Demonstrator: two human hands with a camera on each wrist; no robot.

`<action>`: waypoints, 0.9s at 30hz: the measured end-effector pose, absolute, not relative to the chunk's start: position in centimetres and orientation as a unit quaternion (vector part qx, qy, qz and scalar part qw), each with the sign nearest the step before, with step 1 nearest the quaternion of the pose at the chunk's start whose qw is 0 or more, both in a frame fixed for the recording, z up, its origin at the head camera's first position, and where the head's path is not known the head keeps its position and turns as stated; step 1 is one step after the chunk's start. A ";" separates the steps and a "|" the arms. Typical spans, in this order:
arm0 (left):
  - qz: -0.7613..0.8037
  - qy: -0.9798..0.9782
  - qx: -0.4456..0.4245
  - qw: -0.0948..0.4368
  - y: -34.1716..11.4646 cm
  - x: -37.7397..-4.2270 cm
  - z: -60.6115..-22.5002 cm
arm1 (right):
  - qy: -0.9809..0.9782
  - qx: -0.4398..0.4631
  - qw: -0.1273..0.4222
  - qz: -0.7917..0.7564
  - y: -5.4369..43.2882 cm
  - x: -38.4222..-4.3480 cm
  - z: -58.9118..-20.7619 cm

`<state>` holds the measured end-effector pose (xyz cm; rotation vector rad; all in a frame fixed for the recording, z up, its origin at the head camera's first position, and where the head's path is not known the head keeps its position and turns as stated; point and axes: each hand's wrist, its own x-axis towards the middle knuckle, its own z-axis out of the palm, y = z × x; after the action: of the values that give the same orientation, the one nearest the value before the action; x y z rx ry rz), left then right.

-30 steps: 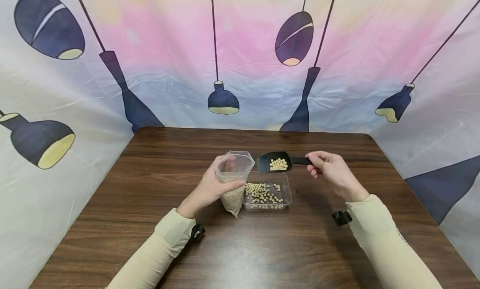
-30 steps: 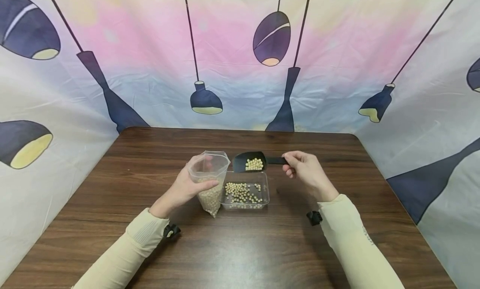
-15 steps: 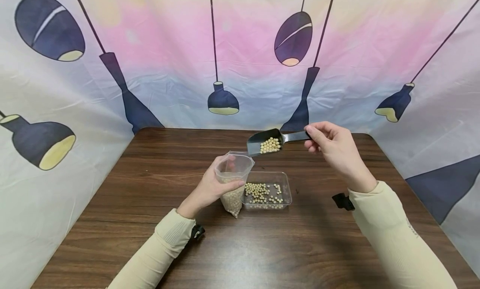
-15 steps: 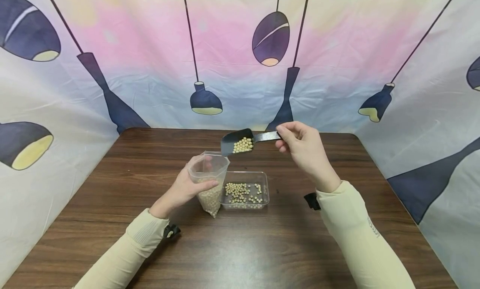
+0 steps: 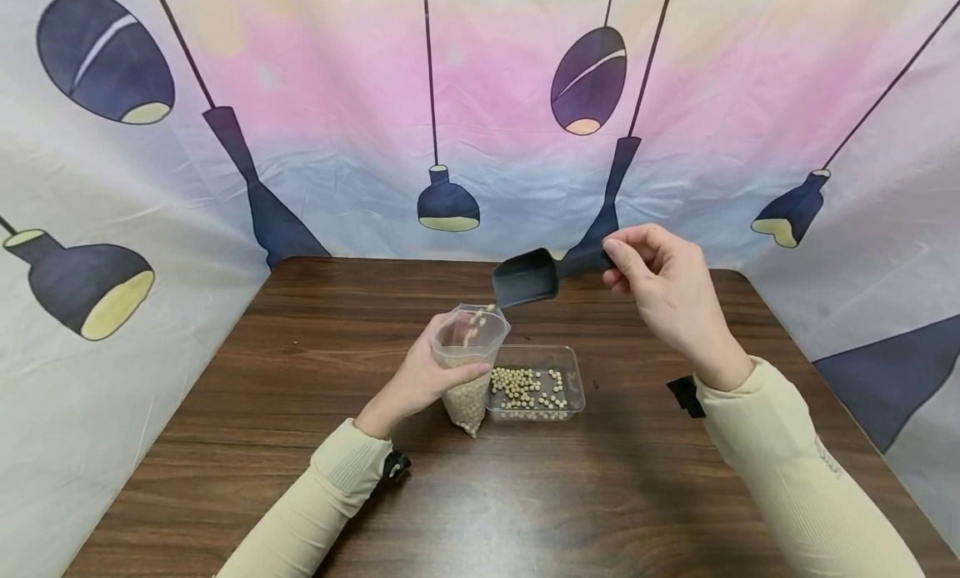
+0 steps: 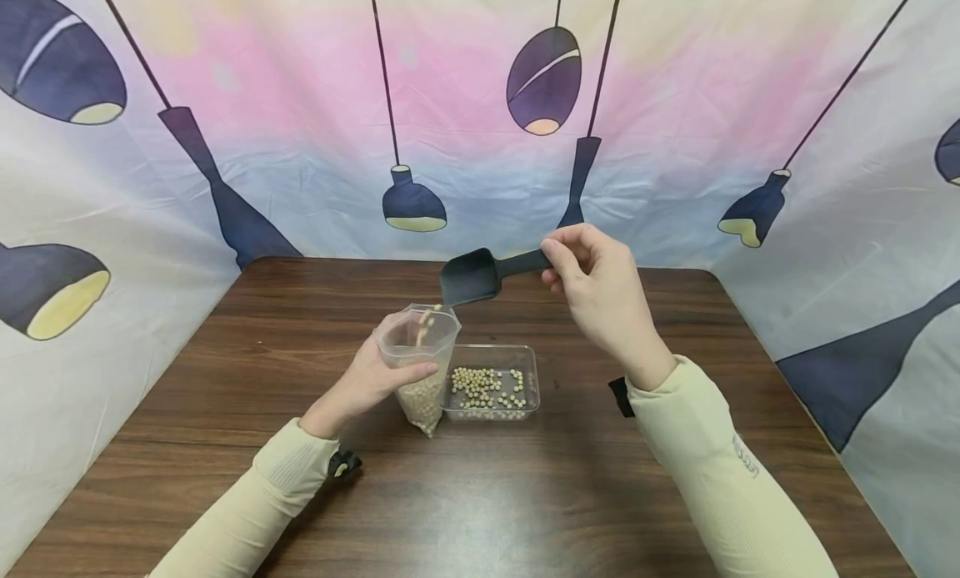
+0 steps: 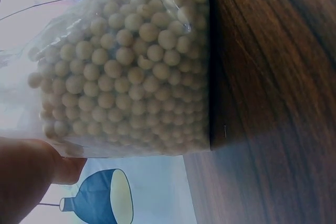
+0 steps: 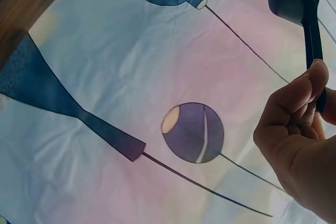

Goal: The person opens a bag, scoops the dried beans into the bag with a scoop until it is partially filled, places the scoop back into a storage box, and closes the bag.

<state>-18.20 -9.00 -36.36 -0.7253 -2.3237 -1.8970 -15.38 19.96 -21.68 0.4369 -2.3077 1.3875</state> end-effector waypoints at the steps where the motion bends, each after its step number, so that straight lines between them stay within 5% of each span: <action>1: -0.615 -0.753 -0.234 0.028 -9.0 -18.2 -36.4 | -0.828 0.162 0.213 0.493 19.9 -15.2 -21.6; 8: -0.610 -0.758 -0.232 0.024 -9.2 -18.1 -36.2 | -0.835 0.193 0.314 0.410 19.7 -14.2 -21.9; 11: -0.610 -0.757 -0.234 0.015 -9.4 -18.2 -36.3 | -0.859 0.157 0.306 0.378 20.7 -14.4 -23.0; 20: -0.643 -0.702 -0.306 0.008 -10.2 -18.8 -36.8 | -0.881 0.076 -0.019 0.466 23.3 -16.8 -31.1; 27: -0.691 -0.655 -0.305 0.012 -10.1 -19.2 -36.9 | -0.865 0.055 -0.089 0.491 22.4 -17.1 -34.7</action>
<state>-19.20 -10.06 -36.89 -0.9494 -2.0429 -2.1550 -17.13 22.45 -34.75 0.1823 -2.8836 1.6365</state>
